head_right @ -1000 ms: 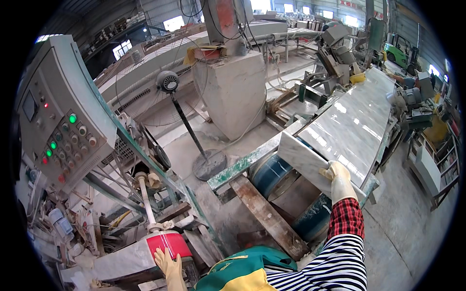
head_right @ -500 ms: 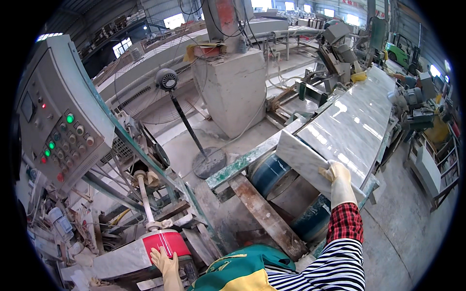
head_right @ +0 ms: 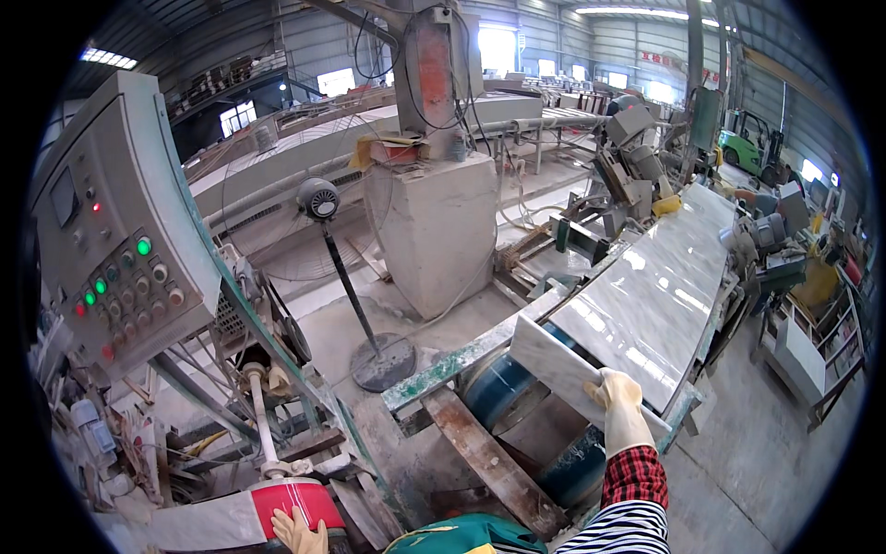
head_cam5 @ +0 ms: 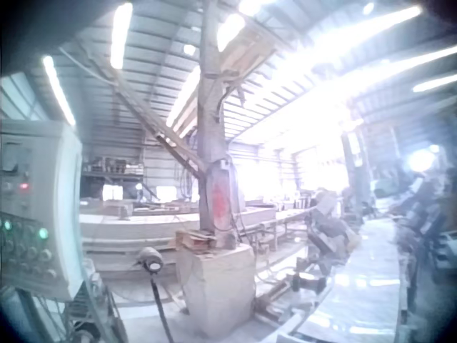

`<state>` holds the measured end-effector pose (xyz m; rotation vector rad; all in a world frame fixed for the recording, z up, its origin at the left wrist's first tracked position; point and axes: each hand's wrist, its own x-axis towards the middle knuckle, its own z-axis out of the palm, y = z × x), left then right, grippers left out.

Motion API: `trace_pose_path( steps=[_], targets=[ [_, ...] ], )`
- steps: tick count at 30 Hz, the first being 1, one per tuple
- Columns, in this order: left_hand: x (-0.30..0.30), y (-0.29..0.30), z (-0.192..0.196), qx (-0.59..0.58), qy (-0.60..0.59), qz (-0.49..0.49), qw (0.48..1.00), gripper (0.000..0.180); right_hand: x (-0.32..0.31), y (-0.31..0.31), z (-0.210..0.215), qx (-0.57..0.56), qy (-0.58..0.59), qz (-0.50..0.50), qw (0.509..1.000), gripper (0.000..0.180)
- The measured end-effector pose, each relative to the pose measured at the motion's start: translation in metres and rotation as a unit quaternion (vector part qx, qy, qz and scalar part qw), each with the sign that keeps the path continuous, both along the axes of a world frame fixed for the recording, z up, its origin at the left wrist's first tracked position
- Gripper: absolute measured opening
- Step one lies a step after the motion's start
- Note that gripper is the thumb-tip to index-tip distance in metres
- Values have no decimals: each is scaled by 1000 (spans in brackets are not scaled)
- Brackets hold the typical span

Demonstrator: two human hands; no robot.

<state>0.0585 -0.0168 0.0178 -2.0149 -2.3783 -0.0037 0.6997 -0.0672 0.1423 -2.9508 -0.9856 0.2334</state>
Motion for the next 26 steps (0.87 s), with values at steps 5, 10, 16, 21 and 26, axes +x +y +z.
trace_pose_path(
  steps=[5, 10, 16, 21, 26],
  targets=[
    [-8, 3, -2, -13, -16, 21, 1000, 84, -9, 1, -1, 18, -9, 6, 1000, 47],
    [-16, 5, 0, 12, -127, 62, 990, 79, -12, 8, -10, 42, 36, -12, 998, 40],
    [-28, 7, -15, 36, -131, 52, 989, 80, 31, -5, -49, 31, 201, 82, 976, 36],
    [-33, 6, -15, 55, -140, 65, 987, 77, -41, -9, -16, 53, 114, 61, 990, 30],
    [-32, 8, -8, 65, -203, 94, 972, 73, -51, -9, -12, 36, 154, 40, 987, 31]
  ],
)
